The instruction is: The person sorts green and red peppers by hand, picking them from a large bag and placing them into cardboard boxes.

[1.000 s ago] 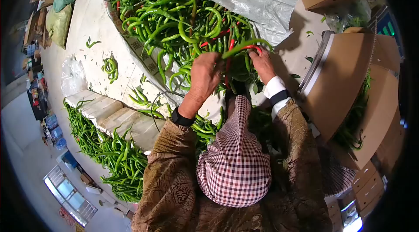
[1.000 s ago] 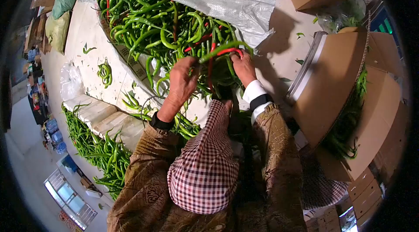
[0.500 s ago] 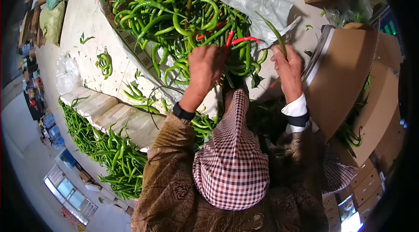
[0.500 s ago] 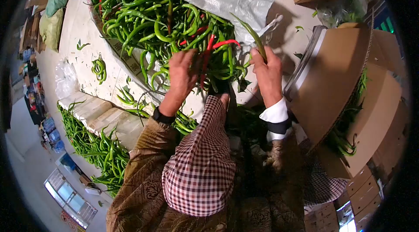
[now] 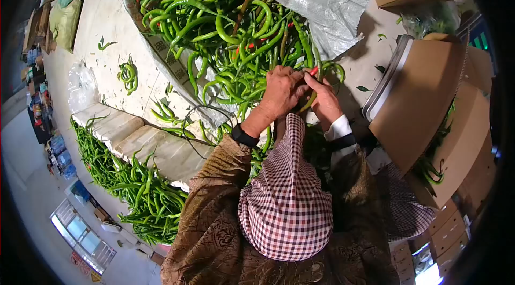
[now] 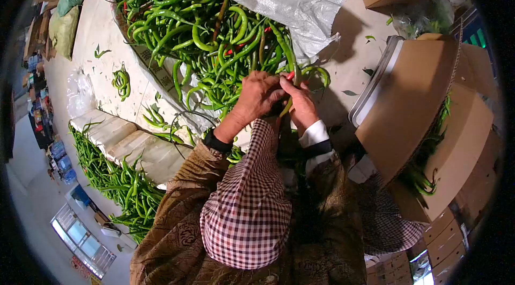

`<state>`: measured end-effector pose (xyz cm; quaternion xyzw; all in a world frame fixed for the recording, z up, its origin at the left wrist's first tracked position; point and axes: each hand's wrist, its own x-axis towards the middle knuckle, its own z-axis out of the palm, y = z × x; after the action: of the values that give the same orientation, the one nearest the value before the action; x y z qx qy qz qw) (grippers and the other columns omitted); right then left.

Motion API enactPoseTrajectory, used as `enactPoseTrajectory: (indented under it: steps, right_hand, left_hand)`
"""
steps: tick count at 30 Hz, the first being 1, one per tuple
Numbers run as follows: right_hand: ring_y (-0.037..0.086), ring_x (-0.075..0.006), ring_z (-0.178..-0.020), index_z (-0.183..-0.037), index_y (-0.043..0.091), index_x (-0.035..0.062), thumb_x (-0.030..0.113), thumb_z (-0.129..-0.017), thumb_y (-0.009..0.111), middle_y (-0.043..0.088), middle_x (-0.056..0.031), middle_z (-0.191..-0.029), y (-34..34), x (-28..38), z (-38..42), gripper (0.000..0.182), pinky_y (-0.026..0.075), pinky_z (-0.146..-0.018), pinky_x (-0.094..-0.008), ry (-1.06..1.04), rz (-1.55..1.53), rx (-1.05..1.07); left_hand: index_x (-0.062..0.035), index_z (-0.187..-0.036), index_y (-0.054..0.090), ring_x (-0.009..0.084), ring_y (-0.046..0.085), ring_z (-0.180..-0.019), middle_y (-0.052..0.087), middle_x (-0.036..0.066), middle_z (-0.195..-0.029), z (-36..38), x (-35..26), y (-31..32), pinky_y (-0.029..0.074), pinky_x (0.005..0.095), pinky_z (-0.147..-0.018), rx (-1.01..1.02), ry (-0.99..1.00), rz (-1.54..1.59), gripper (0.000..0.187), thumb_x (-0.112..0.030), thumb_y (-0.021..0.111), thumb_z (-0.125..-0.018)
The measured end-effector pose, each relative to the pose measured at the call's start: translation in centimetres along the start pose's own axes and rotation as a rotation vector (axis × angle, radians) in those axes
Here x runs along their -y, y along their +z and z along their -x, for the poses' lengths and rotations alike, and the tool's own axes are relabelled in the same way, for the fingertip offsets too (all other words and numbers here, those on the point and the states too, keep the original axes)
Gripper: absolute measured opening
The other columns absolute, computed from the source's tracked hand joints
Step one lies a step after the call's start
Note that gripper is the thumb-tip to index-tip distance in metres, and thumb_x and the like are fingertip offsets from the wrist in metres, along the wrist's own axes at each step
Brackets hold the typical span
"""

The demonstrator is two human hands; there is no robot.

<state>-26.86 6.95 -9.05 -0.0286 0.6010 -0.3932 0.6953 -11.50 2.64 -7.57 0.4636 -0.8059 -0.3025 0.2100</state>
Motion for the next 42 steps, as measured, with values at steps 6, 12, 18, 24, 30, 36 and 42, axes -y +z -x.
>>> enactPoseTrajectory:
  steps: [6, 12, 18, 24, 30, 36, 42]
  right_hand:
    - [0.057, -0.0105, -0.077, -0.102, 0.060, 0.0105, 0.024, -0.096, 0.061, 0.067, -0.0025, -0.086, -0.6, 1.9, -1.6, 0.015, 0.042, -0.066, -0.0252, -0.254, -0.132, -0.255]
    - [0.043, -0.0068, -0.062, -0.098, 0.055, 0.0114, 0.019, -0.097, 0.060, 0.047, 0.0044, -0.074, -5.0, 5.2, 4.9, 0.009, 0.040, -0.062, -0.0251, -0.332, -0.102, -0.304]
    - [0.051, -0.0063, -0.068, -0.116, 0.061, 0.0054, 0.019, -0.088, 0.070, 0.061, 0.0027, -0.083, -9.4, 1.6, 6.2, 0.032, 0.041, -0.060, -0.0233, -0.106, 0.128, -0.137]
    - [0.055, -0.0100, -0.075, -0.109, 0.067, 0.0034, 0.019, -0.085, 0.073, 0.065, -0.0008, -0.090, -6.5, 1.0, 5.5, 0.029, 0.044, -0.071, -0.0247, -0.239, 0.184, -0.098]
    - [0.057, -0.0122, -0.077, -0.095, 0.066, 0.0047, 0.029, -0.092, 0.065, 0.063, -0.0014, -0.083, -8.3, 2.3, 6.2, 0.025, 0.045, -0.070, -0.0264, -0.066, -0.031, -0.172]
    - [0.057, -0.0134, -0.079, -0.102, 0.066, 0.0071, 0.028, -0.090, 0.069, 0.064, -0.0021, -0.087, -9.8, -1.6, 4.8, 0.024, 0.046, -0.070, -0.0296, 0.007, -0.151, -0.196]
    - [0.055, -0.0119, -0.074, -0.111, 0.063, 0.0090, 0.029, -0.089, 0.072, 0.063, 0.0002, -0.092, -5.3, -1.0, 4.6, 0.031, 0.046, -0.067, -0.0277, -0.038, -0.286, -0.146]
  left_hand:
    - [-0.0072, -0.102, 0.065, 0.0413, 0.065, -0.079, 0.065, 0.018, -0.089, -4.0, 4.6, 0.9, 0.052, 0.0489, -0.066, 0.001, -0.421, -0.193, 0.027, -0.025, 0.068, -0.083]
    - [-0.0087, -0.098, 0.065, 0.0377, 0.062, -0.080, 0.062, 0.015, -0.090, -6.3, 3.4, 3.1, 0.049, 0.0471, -0.067, -0.114, -0.317, -0.160, 0.025, -0.022, 0.074, -0.079]
    - [-0.0017, -0.092, 0.063, 0.0342, 0.056, -0.070, 0.054, 0.016, -0.079, -6.5, -1.9, -3.0, 0.045, 0.0413, -0.063, -0.099, -0.053, 0.230, 0.017, -0.015, 0.071, -0.084]
    - [0.0005, -0.093, 0.066, 0.0301, 0.064, -0.077, 0.063, 0.016, -0.081, -6.0, -6.8, 0.7, 0.049, 0.0354, -0.069, 0.154, 0.022, 0.579, 0.018, -0.015, 0.070, -0.084]
    - [-0.0028, -0.093, 0.064, 0.0335, 0.067, -0.081, 0.065, 0.016, -0.079, -4.4, -0.2, 5.9, 0.052, 0.0421, -0.073, 0.080, 0.021, 0.063, 0.018, -0.019, 0.064, -0.085]
    - [-0.0117, -0.100, 0.067, 0.0342, 0.066, -0.080, 0.066, 0.016, -0.089, -2.2, 0.4, 5.2, 0.053, 0.0418, -0.068, 0.394, -0.189, -0.108, 0.021, -0.019, 0.065, -0.081]
    - [-0.0086, -0.113, 0.065, 0.0353, 0.061, -0.083, 0.058, 0.013, -0.081, -1.0, -6.3, 3.1, 0.051, 0.0418, -0.072, 0.061, 0.036, 0.074, 0.036, -0.014, 0.068, -0.078]
